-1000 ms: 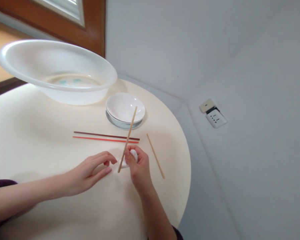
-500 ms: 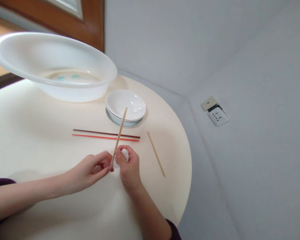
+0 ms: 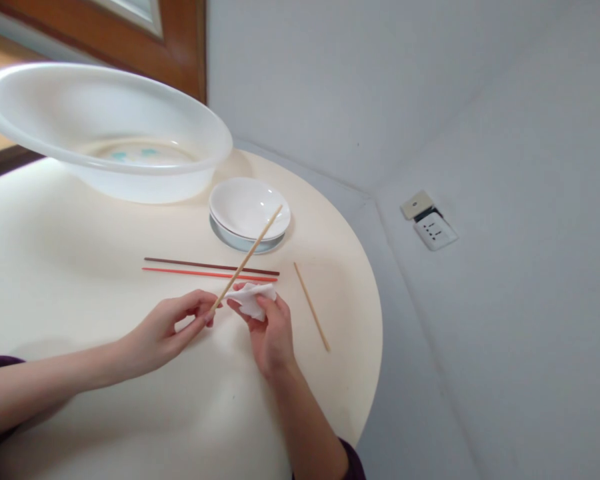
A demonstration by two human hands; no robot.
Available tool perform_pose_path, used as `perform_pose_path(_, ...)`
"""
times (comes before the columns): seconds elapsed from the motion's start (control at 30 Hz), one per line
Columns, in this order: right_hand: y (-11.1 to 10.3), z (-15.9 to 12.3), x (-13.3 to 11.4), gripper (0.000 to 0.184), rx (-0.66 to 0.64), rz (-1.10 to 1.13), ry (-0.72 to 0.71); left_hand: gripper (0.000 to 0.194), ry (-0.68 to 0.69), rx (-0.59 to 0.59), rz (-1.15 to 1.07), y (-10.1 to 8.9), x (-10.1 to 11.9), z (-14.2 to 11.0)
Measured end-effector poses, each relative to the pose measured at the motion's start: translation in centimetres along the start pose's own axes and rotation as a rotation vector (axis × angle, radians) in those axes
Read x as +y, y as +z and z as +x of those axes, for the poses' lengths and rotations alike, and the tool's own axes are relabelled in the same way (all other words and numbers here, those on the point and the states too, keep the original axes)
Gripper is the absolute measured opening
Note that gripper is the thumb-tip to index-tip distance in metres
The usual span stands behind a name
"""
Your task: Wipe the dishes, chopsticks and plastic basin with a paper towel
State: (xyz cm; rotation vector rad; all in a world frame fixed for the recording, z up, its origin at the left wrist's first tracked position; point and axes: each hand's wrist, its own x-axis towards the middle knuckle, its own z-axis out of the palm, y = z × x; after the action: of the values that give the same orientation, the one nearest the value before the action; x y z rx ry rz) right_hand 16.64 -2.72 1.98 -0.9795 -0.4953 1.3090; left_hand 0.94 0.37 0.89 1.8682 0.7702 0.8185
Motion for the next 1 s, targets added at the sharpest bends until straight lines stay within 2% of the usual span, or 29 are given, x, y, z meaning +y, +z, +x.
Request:
perform_pose_path(0.13, 0.2, 0.0, 0.1, 0.01, 0.092, 0.003, 0.007, 0.017, 0.002, -0.026, 0.034, 0.0, 0.3, 0.0)
perform_pose_path(0.23, 0.5, -0.1, 0.2, 0.015, 0.102, -0.039, 0.058, 0.019, 0.002, -0.037, 0.031, 0.1, 0.3, 0.1)
perform_pose_path(0.37, 0.5, -0.3, 0.3, 0.014, 0.009, -0.077, 0.124, 0.021, -0.032, -0.061, -0.005, 0.0, 0.2, 0.3)
perform_pose_path(0.47, 0.5, -0.5, 0.3, 0.005, -0.145, -0.036, 0.125, 0.023, -0.072, -0.053, -0.017, -0.2, 0.2, 0.5)
perform_pose_path(0.6, 0.3, -0.6, 0.0, 0.023, -0.321, -0.05, 0.114, 0.025, -0.119, -0.057, -0.035, -0.4, 0.1, 0.5)
perform_pose_path(0.77, -0.4, -0.3, 0.6, 0.009, -0.315, -0.172, 0.101, 0.029, -0.128, -0.077, -0.038, -0.4, 0.1, 0.4)
perform_pose_path(1.0, -0.9, 0.2, 1.6, 0.018, -0.275, -0.321, 0.003, 0.028, -0.1, -0.129, 0.032, -0.3, -0.1, 0.3)
